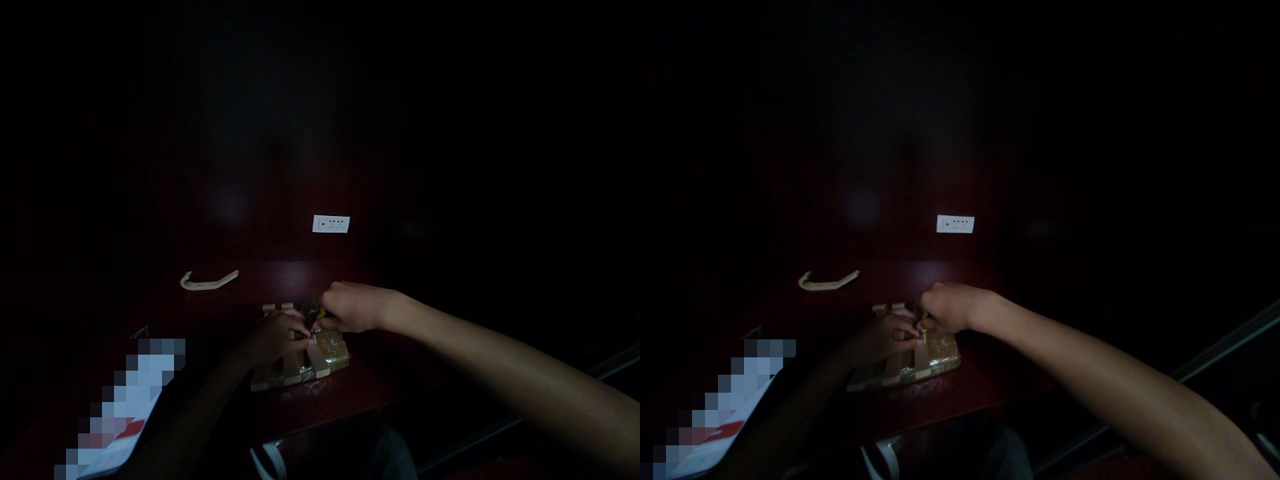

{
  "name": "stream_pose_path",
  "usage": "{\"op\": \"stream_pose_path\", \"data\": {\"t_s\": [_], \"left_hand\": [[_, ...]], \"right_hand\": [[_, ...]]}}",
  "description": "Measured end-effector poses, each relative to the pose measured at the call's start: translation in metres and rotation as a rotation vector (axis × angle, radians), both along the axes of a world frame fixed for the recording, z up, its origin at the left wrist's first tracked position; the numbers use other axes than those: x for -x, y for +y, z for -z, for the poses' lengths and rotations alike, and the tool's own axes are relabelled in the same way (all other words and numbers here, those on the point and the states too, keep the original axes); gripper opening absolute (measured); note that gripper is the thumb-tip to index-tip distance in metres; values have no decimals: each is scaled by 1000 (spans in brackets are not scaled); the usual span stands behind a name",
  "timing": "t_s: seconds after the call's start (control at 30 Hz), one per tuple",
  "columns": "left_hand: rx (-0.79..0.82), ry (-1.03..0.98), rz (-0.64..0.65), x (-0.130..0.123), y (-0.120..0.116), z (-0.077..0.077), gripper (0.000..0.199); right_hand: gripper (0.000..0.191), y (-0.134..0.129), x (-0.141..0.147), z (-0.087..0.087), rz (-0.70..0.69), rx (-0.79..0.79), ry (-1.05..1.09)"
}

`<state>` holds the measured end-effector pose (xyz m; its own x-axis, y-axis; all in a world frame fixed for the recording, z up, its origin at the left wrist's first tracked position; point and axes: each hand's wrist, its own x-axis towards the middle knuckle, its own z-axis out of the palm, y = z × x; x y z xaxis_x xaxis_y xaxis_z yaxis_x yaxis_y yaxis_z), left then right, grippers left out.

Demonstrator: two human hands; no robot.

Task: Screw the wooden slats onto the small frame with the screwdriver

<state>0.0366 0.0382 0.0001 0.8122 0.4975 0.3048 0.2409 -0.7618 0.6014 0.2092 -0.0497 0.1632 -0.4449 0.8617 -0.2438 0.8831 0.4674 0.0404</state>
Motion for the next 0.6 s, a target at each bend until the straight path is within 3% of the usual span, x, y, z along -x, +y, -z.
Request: {"op": "stream_pose_path", "data": {"t_s": [0.2, 0.6], "left_hand": [[7, -10, -8, -1, -1, -1, 17], [7, -19, -2, -1, -3, -4, 16]], "right_hand": [[28, -1, 2, -5, -72, 31, 55], [28, 3, 3, 2, -51, 24, 52]]}}
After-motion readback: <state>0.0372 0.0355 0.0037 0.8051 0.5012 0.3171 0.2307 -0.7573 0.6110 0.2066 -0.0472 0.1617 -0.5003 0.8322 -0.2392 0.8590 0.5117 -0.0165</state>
